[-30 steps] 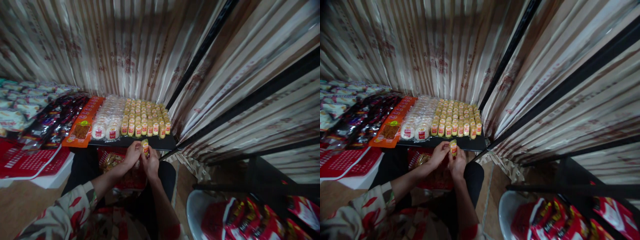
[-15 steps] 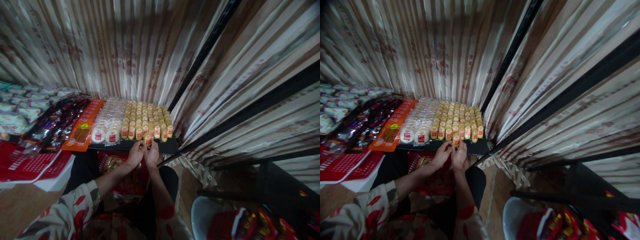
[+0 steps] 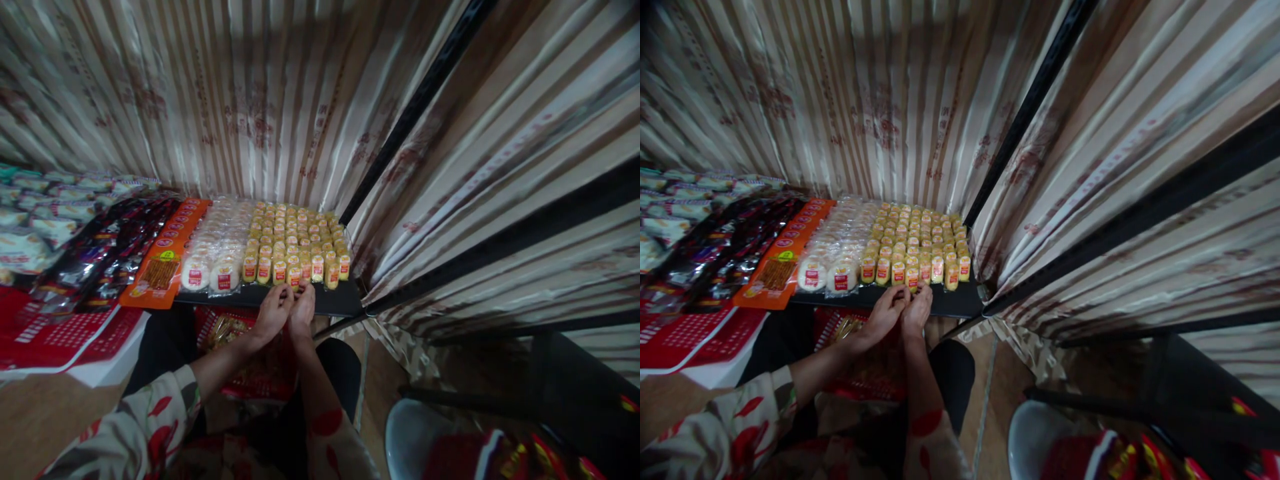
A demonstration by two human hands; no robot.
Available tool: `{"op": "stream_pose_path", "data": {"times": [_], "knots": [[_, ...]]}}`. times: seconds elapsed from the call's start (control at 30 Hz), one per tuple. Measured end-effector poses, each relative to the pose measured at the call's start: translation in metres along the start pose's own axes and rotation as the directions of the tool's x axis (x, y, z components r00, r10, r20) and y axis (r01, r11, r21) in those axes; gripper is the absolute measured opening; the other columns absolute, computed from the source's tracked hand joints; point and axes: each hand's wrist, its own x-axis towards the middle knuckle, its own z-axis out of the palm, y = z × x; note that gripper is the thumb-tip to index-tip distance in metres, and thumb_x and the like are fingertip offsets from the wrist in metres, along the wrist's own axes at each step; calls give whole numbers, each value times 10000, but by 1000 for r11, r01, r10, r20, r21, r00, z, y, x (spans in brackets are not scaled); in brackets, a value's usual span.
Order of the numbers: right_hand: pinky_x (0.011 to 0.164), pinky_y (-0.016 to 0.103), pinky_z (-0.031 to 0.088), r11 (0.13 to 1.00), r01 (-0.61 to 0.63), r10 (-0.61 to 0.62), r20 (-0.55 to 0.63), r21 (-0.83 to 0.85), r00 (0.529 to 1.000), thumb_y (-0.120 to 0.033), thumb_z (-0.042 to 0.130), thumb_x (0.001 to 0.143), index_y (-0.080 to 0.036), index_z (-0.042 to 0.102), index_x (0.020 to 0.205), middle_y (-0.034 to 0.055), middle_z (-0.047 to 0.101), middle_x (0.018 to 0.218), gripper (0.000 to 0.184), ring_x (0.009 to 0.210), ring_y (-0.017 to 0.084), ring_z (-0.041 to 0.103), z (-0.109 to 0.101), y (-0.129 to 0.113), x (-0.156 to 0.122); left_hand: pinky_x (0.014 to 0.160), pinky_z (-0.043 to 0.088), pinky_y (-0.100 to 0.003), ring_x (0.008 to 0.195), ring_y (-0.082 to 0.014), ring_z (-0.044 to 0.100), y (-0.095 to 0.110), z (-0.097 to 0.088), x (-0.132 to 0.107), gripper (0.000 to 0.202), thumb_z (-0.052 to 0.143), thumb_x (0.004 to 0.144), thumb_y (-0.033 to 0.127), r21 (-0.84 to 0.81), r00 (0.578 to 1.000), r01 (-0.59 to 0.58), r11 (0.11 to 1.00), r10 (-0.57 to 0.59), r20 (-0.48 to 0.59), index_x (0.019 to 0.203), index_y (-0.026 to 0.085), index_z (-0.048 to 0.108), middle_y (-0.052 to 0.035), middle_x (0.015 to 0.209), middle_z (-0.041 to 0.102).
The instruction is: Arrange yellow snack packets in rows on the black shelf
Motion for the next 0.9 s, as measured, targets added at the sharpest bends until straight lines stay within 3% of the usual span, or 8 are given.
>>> {"op": "stream_pose_path", "data": {"times": [0.2,0.43,0.9], "knots": [[787,310,476,995,93,-93,-2,31,996,-228,428,805,-175,529,933,97,503,1031,172,969,177,500,0,-2,0,901,480,-317,973,-159,581,-2,-2,1,197,446,835,192,68,996,-86,994,84,29,959,146,591,-101,1049,610],[906,382,395,980,144,-150,-33,-138,988,-255,442,833,-173,568,950,101,503,1019,191,1014,210,447,-3,-2,-4,966,435,-339,1014,-169,556,-6,-2,0,241,430,838,185,237,994,-106,966,96,54,1005,158,602,-91,1061,599],[818,316,437,991,122,-124,-21,-59,992,-242,399,841,-174,557,898,69,481,927,181,877,174,485,-2,-1,-2,996,409,-322,1057,-162,528,-16,1,5,335,372,855,188,298,984,-157,942,124,126,1105,163,593,-85,1116,579]]}}
